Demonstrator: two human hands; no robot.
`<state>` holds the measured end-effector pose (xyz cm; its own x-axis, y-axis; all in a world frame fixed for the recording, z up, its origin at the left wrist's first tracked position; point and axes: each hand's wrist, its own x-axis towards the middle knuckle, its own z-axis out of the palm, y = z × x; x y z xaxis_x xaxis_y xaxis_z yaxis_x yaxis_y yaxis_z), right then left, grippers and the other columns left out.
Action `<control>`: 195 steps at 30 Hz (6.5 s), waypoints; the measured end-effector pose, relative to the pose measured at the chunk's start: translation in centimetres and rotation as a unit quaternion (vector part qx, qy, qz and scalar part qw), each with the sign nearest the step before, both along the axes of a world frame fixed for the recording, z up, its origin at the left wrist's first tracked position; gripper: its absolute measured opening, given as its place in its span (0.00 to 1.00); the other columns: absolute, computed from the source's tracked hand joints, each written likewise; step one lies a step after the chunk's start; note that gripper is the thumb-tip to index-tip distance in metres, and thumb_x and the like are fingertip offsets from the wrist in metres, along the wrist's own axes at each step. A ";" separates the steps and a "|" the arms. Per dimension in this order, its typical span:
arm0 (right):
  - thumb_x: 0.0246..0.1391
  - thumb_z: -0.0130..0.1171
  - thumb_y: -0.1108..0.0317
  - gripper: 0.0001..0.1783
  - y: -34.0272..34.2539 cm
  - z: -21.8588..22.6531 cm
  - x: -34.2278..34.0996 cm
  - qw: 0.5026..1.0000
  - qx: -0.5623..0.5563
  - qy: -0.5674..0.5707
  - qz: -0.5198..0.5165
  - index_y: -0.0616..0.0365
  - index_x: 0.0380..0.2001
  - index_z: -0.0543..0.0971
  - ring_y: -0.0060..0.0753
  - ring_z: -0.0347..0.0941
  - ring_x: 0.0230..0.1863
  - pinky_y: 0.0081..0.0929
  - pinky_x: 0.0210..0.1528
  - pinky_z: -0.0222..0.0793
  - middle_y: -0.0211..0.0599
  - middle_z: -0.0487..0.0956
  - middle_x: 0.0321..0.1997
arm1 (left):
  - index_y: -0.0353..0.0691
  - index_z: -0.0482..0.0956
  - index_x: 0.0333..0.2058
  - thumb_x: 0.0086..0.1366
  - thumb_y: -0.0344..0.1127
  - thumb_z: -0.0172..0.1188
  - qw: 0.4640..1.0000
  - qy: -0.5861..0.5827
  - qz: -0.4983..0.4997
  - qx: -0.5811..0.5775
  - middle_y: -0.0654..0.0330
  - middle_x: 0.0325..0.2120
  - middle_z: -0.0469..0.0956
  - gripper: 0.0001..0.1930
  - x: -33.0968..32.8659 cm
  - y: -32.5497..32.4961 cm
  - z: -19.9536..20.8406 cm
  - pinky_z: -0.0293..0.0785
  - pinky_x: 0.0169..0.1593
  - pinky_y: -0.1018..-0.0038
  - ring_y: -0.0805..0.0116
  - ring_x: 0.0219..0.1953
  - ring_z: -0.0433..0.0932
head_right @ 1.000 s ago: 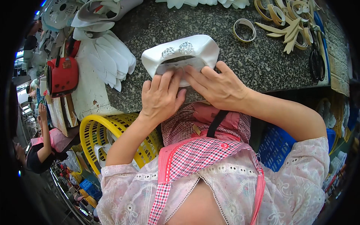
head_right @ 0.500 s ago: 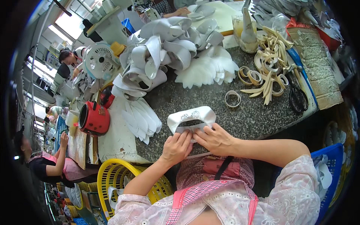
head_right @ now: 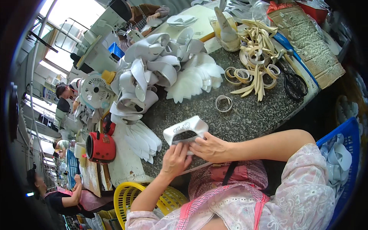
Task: The person assembles shoe components by applying adhesive to the shoe upper and shoe sole with an applicator stick, then pressing the shoe liner into place.
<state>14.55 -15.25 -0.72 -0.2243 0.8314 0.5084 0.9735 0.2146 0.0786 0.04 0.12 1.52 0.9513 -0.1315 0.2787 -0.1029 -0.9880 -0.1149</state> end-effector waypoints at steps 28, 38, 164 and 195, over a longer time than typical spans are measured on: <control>0.43 0.47 0.67 0.26 0.6 1.0 -1.2 0.994 -0.095 -0.057 -0.014 0.68 0.49 0.68 0.40 0.61 0.42 0.42 0.44 0.56 0.51 0.66 0.55 | 0.39 0.72 0.24 0.47 0.32 0.55 0.982 -0.114 0.147 -0.037 0.62 0.23 0.68 0.05 1.4 -1.5 -1.1 0.70 0.23 0.76 0.69 0.25 0.73; 0.41 0.48 0.69 0.25 1.4 1.4 -1.6 0.992 -0.106 -0.074 0.007 0.64 0.47 0.69 0.40 0.59 0.45 0.42 0.44 0.54 0.46 0.67 0.49 | 0.43 0.74 0.23 0.45 0.40 0.58 0.988 -0.051 0.142 -0.015 0.61 0.22 0.73 0.08 2.9 0.1 -1.7 0.67 0.26 0.73 0.68 0.22 0.75; 0.35 0.48 0.78 0.25 0.7 1.4 -0.3 0.982 -0.183 0.030 -0.020 0.63 0.44 0.66 0.43 0.61 0.46 0.37 0.45 0.56 0.43 0.65 0.57 | 0.33 0.76 0.35 0.50 0.36 0.51 0.990 -0.113 0.078 -0.012 0.57 0.33 0.72 0.15 -1.3 -0.9 -2.0 0.62 0.29 0.77 0.69 0.35 0.68; 0.42 0.61 0.57 0.13 2.5 8.8 3.7 0.905 -0.175 0.377 0.096 0.56 0.24 0.80 0.33 0.67 0.39 0.33 0.49 0.54 0.35 0.73 0.32 | 0.32 0.78 0.28 0.54 0.30 0.61 0.805 0.112 0.026 -0.582 0.63 0.18 0.72 0.06 -1.5 2.2 7.7 0.61 0.27 0.77 0.75 0.23 0.65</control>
